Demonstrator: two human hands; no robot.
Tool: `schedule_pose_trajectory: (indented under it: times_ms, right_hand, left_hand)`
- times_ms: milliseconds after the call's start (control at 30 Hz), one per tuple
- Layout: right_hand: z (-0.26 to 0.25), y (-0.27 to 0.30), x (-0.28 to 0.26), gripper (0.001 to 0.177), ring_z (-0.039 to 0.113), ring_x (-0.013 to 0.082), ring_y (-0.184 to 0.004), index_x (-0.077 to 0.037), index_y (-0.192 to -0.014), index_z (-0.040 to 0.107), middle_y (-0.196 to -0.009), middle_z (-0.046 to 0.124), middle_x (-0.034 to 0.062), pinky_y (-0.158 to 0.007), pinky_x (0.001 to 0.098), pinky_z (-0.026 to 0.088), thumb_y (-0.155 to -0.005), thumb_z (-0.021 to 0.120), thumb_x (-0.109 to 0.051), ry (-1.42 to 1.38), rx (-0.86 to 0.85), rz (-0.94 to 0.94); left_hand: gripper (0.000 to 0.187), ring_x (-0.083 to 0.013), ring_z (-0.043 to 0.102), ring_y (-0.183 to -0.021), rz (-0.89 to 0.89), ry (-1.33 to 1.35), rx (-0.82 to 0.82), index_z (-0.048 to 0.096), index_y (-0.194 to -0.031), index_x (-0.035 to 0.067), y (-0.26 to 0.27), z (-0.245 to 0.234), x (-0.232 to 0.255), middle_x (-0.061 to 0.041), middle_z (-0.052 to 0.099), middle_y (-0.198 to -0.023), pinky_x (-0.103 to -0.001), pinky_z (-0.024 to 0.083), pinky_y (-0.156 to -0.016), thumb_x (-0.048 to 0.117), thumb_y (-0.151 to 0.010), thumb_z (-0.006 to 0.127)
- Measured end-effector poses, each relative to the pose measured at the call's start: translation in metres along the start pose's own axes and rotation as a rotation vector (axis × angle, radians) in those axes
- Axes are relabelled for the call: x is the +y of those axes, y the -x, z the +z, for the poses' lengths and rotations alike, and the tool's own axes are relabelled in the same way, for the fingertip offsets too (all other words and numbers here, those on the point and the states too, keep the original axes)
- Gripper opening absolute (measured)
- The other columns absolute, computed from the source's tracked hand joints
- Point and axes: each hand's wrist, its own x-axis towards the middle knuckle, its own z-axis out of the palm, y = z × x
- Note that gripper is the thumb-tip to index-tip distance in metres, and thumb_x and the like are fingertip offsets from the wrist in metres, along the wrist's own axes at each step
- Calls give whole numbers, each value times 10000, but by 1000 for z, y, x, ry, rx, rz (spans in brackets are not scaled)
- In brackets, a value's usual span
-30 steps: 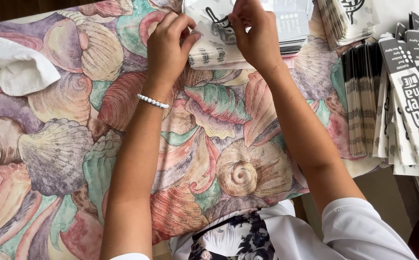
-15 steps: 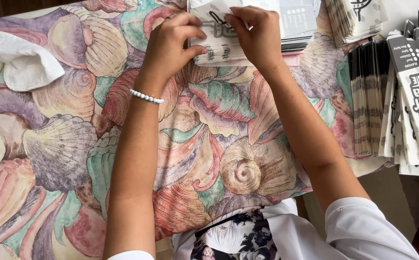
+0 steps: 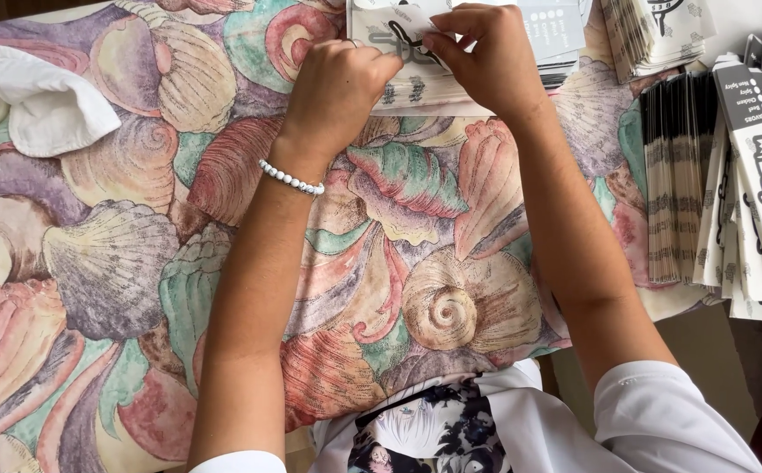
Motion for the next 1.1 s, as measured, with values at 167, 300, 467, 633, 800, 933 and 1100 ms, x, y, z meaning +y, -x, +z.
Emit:
schedule_pose_trajectory:
  times_ms: [167, 300, 467, 633, 800, 933, 1100]
  right_hand:
    - [-8, 0, -4, 159, 538, 157, -714, 24, -954, 747, -807, 648, 62, -664, 305, 504, -1099, 769, -37, 5, -55, 3]
    - [-11, 1, -13, 232, 570, 203, -719, 53, -1094, 792, -925, 703, 101, -626, 343, 465, -994, 904, -123, 22, -132, -17]
    - [-8, 1, -8, 166, 575, 267, -823, 12, -1009, 786, -910, 695, 84, -699, 401, 448, -995, 897, -110, 125, -177, -118]
    - [-6, 3, 2, 210, 528, 235, -803, -3, -906, 750, -820, 619, 42, -684, 370, 419, -1062, 854, -98, 128, -182, -77]
    - [-6, 2, -5, 221, 483, 195, -719, -2, -861, 709, -780, 581, 45, -642, 350, 383, -1067, 789, -18, 120, -143, -20]
    - [-10, 0, -13, 138, 492, 214, -712, 6, -1001, 785, -808, 587, 56, -643, 362, 376, -1071, 820, -107, 86, -170, -36]
    - [-9, -2, -12, 151, 576, 232, -763, 1, -1003, 786, -914, 678, 71, -655, 374, 422, -1006, 885, -113, 106, -190, -63]
  left_hand:
    - [309, -169, 691, -662, 12, 103, 75, 777, -1110, 80, 0, -3, -3, -41, 749, -784, -292, 589, -577, -102, -864, 730]
    - [453, -254, 725, -800, -66, 224, 54, 692, -1286, 83, 1, -5, -6, -86, 774, -969, -380, 622, -704, -11, -863, 821]
    - [399, -222, 719, -809, -68, 316, 44, 719, -1197, 56, 3, -9, -12, -72, 758, -921, -358, 614, -713, 27, -830, 875]
    - [210, -258, 670, -857, -95, 262, -17, 798, -981, 74, 6, -2, -21, -8, 713, -933, -415, 526, -642, 179, -829, 899]
    - [135, -191, 681, -701, -35, 152, 0, 826, -972, 117, 4, -3, -17, 9, 730, -779, -356, 552, -596, 123, -844, 868]
    - [135, -229, 629, -531, -23, 70, 77, 801, -1032, 165, 0, -11, -9, 2, 660, -623, -373, 431, -464, 67, -974, 728]
    - [485, -205, 647, -649, -81, 173, 115, 637, -1362, 103, 3, 5, -10, -41, 702, -781, -369, 546, -568, -68, -920, 744]
